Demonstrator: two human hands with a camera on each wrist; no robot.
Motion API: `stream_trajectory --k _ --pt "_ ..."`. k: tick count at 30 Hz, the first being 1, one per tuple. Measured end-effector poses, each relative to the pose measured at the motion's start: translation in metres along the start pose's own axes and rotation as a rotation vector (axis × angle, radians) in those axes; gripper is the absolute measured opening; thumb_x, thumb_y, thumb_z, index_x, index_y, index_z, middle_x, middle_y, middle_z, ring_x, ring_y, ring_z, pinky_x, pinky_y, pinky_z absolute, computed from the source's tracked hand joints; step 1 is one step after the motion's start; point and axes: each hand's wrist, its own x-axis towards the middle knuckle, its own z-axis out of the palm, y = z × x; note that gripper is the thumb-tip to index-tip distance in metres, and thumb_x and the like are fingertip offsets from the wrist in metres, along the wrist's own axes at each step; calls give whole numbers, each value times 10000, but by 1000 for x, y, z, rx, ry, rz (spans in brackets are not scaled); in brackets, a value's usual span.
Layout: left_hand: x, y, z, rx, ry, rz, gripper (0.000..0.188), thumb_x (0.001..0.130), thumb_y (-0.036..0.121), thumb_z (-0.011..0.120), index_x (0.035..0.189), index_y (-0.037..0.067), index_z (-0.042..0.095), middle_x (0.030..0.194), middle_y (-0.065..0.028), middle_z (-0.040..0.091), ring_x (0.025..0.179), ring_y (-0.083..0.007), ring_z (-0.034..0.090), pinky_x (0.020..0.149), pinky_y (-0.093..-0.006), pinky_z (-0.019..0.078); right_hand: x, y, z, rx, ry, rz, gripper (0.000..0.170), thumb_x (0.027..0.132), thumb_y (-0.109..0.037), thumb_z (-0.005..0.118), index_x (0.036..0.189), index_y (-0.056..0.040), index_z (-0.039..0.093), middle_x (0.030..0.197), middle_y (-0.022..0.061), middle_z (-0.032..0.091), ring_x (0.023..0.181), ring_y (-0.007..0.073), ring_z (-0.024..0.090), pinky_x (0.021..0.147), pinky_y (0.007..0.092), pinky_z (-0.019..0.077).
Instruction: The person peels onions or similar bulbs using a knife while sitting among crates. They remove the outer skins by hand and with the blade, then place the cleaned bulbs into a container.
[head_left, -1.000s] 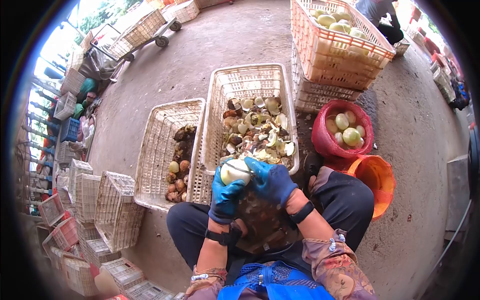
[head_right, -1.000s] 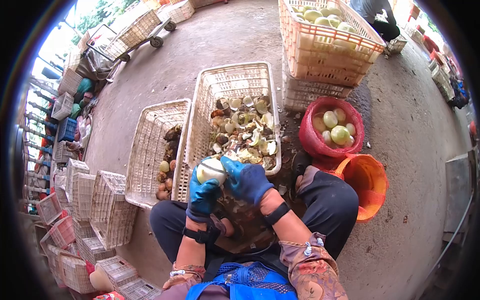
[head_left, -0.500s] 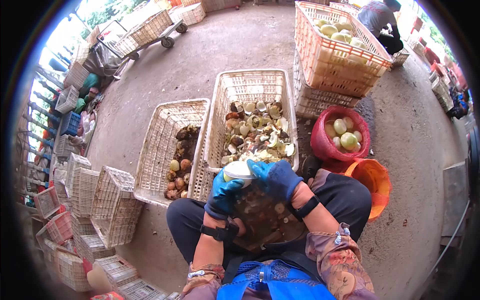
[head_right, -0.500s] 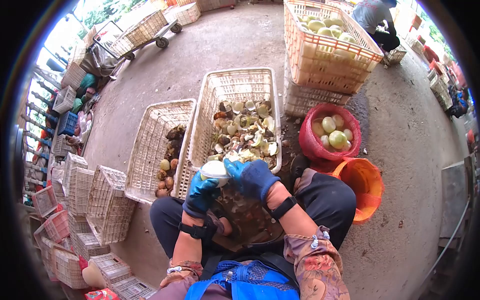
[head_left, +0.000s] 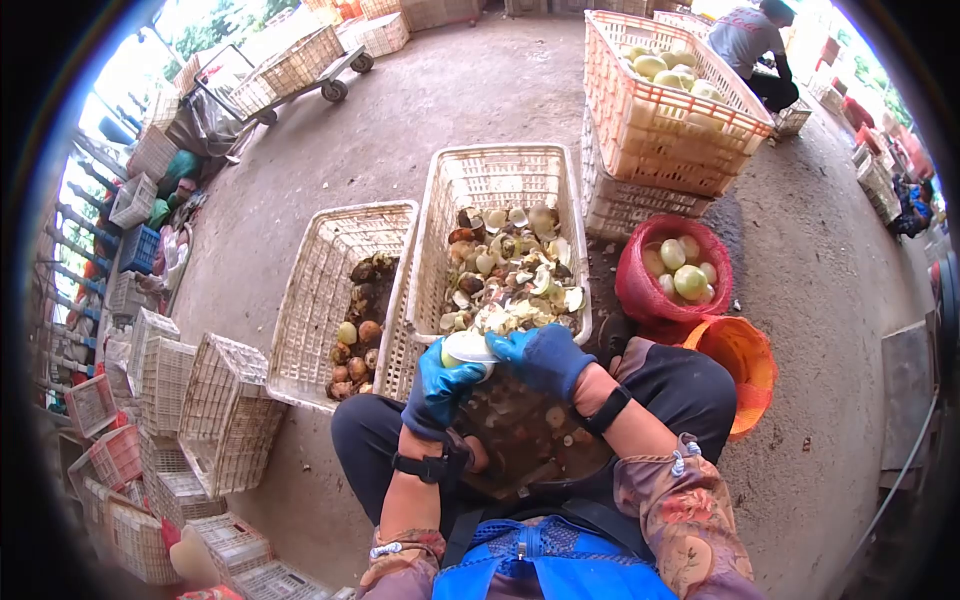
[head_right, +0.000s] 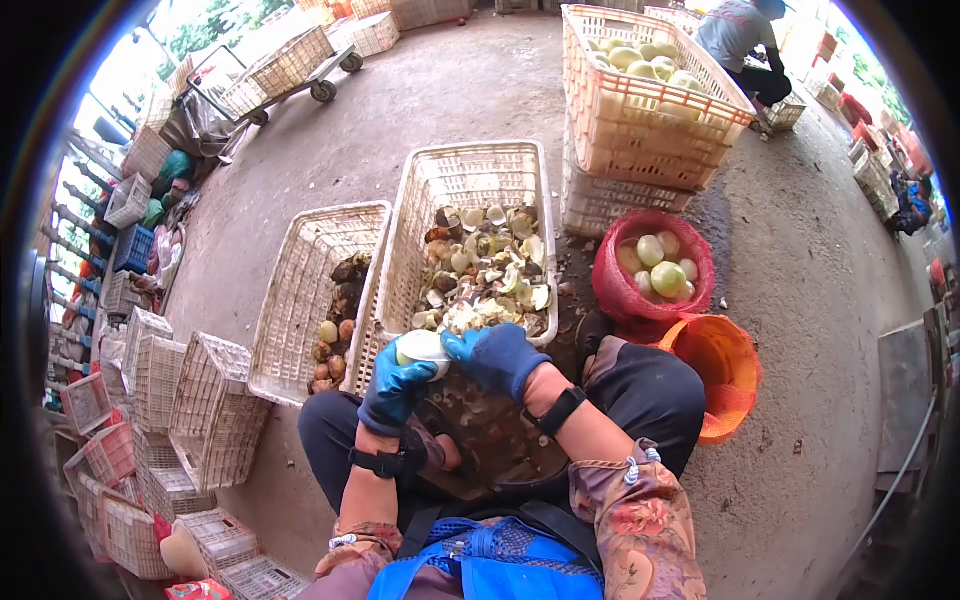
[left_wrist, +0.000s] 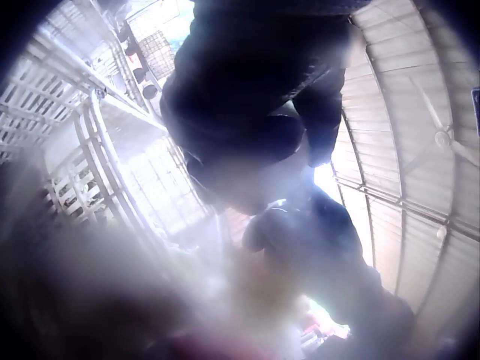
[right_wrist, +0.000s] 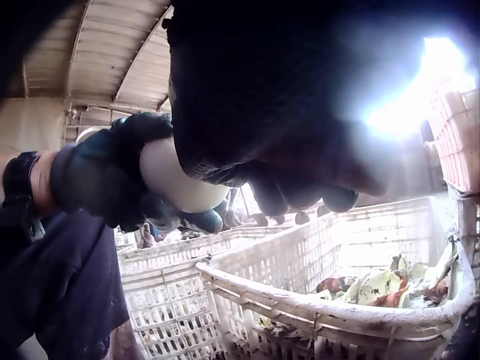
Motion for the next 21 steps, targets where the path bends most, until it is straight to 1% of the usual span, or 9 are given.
stream_trajectory --k 2,5,8,11,14,15,17,18,21 --pt "-4 1 4 -26 34 33 402 746 150 761 1098 25 612 801 -6 656 530 -42 499 452 -194 369 1 -6 -1 8 -20 27 424 871 -189 548 1294 -161 530 825 87 671 666 287 672 524 420 501" --pt "-2 -7 5 60 138 93 395 741 120 755 1092 15 607 825 -20 659 578 -62 552 483 -209 421 4 -15 2 19 -8 115 390 866 -175 550 1256 -159 543 809 85 674 689 292 684 527 426 505" --pt "-1 -5 15 156 177 163 399 734 115 753 1085 5 598 841 -21 660 654 -88 603 561 -234 489 7 -27 -5 -15 -95 253 345 862 -171 559 1206 -142 554 821 90 684 720 301 697 547 429 521" --pt "0 -7 16 227 189 105 455 708 95 751 1119 -10 586 910 -47 664 765 -122 637 678 -257 532 10 -40 -14 11 -148 390 308 869 -166 558 1174 -124 555 866 104 701 743 300 706 565 429 533" --pt "1 -23 26 289 289 254 540 668 55 751 1172 -18 572 1007 -79 657 855 -134 637 734 -266 538 18 -38 -13 58 -332 587 337 866 -187 562 1192 -104 550 913 129 711 800 316 710 633 447 548" --pt "5 -34 21 261 274 268 630 654 10 756 1244 -13 535 1107 -96 631 933 -158 634 774 -288 549 14 -33 -6 127 -314 587 339 862 -194 562 1188 -103 555 910 148 708 814 333 704 656 456 545" --pt "4 -29 34 40 235 353 616 684 -10 717 1269 10 526 1103 -85 638 912 -174 651 745 -289 565 4 -23 9 257 -274 588 344 852 -209 561 1179 -102 565 903 184 701 842 367 693 703 473 541" --pt "2 -23 40 -73 217 397 611 699 -19 698 1282 22 521 1101 -79 642 902 -182 660 731 -290 573 4 -25 7 350 -210 685 343 844 -213 566 1169 -102 570 892 200 693 851 381 684 719 477 535" --pt "0 -17 35 -244 176 266 615 713 -47 681 1296 37 504 1110 -88 638 894 -199 663 705 -291 579 2 -33 1 556 75 866 309 839 -201 564 1130 -100 583 853 248 664 862 424 651 735 490 517"
